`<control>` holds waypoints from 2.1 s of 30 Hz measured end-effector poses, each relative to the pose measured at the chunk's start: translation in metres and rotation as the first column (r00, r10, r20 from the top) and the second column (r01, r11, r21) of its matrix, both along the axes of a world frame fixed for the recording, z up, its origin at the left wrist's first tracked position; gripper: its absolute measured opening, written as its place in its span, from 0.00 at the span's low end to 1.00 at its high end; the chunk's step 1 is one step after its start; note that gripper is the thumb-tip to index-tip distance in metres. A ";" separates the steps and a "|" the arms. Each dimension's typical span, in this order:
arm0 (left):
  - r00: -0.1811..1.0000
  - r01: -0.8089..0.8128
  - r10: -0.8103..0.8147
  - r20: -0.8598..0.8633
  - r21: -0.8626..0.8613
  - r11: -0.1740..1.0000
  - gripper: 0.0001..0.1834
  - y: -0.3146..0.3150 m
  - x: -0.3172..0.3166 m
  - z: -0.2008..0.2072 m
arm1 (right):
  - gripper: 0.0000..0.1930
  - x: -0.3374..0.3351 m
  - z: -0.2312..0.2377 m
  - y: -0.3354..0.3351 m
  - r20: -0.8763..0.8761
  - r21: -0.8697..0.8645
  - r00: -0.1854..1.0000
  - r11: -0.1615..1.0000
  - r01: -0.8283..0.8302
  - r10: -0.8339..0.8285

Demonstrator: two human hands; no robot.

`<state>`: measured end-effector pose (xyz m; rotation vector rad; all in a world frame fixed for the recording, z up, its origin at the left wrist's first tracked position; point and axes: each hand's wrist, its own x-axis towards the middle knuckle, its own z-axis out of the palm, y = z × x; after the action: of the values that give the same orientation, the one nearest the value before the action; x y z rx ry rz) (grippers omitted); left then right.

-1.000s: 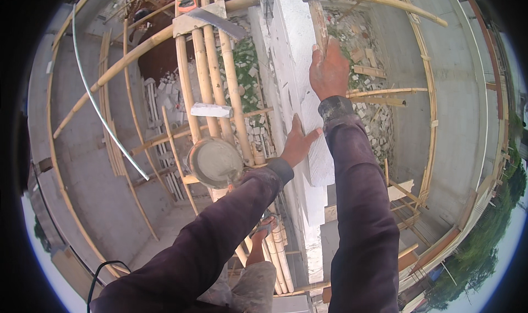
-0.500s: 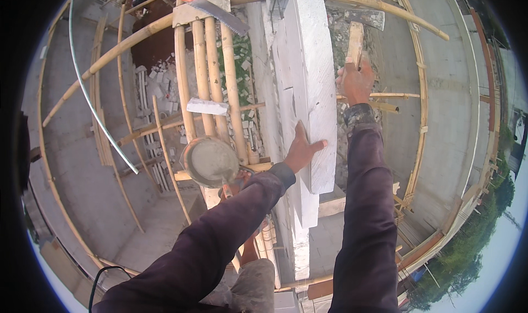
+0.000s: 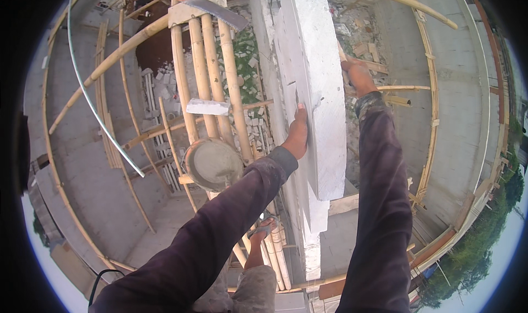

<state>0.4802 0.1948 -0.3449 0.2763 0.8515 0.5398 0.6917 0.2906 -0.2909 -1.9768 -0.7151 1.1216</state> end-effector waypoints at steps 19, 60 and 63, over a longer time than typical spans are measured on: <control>0.998 -0.066 0.067 0.009 -0.090 0.994 0.43 -0.005 0.005 -0.002 | 0.20 -0.008 -0.017 -0.002 -0.272 0.045 0.961 0.997 0.061 -0.046; 0.851 0.402 -0.181 -0.492 0.390 0.828 0.61 0.027 -0.012 0.065 | 0.20 -0.039 0.049 -0.011 0.710 0.063 0.705 0.995 -0.076 0.009; 0.844 0.409 -0.186 -0.503 0.378 0.830 0.62 0.029 -0.011 0.063 | 0.22 -0.053 0.082 -0.007 0.784 0.325 0.602 0.926 -0.191 -0.151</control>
<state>0.4689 0.2235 -0.2815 1.0106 1.0877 0.3740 0.6389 0.2832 -0.2087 -2.0653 -1.3042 -0.0283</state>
